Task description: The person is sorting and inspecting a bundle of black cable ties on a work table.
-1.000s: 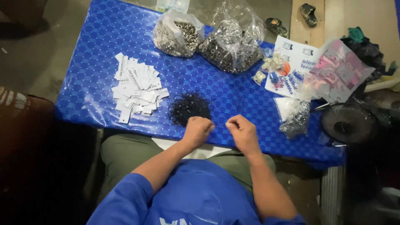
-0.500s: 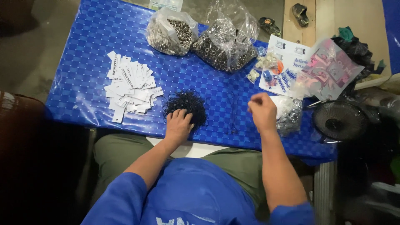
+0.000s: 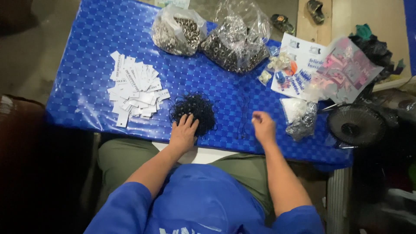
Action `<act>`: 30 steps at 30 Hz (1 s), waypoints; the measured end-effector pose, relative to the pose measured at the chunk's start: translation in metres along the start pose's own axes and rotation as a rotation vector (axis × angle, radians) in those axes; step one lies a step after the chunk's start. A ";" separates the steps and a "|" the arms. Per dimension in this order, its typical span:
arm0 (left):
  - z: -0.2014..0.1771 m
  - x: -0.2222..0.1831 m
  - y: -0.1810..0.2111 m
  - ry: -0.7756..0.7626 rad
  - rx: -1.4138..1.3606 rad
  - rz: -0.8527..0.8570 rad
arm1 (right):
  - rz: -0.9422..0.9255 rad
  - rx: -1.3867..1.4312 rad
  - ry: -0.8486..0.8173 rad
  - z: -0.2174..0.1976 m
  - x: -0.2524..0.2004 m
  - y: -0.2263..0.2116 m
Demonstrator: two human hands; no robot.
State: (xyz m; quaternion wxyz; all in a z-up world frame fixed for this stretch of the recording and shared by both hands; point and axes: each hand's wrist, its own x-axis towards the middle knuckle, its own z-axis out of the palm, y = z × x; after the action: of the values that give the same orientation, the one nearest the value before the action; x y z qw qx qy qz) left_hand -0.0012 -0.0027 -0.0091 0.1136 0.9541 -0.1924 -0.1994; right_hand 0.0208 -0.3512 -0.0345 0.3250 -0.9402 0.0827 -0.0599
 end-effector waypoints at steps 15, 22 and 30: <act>0.014 0.004 -0.003 0.031 0.053 0.001 | -0.017 -0.196 -0.052 0.027 -0.086 0.037; 0.024 0.004 -0.014 0.027 -0.050 -0.006 | -0.184 -0.065 -0.090 0.077 -0.070 -0.020; 0.026 -0.004 -0.027 0.082 -0.106 0.079 | -0.253 0.087 -0.093 0.135 -0.017 -0.119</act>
State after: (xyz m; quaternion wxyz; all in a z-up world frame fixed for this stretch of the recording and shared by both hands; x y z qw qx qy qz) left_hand -0.0074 0.0197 -0.0390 0.1795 0.9458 -0.2143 -0.1655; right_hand 0.0408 -0.1742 -0.0672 0.3587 -0.9299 -0.0545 -0.0602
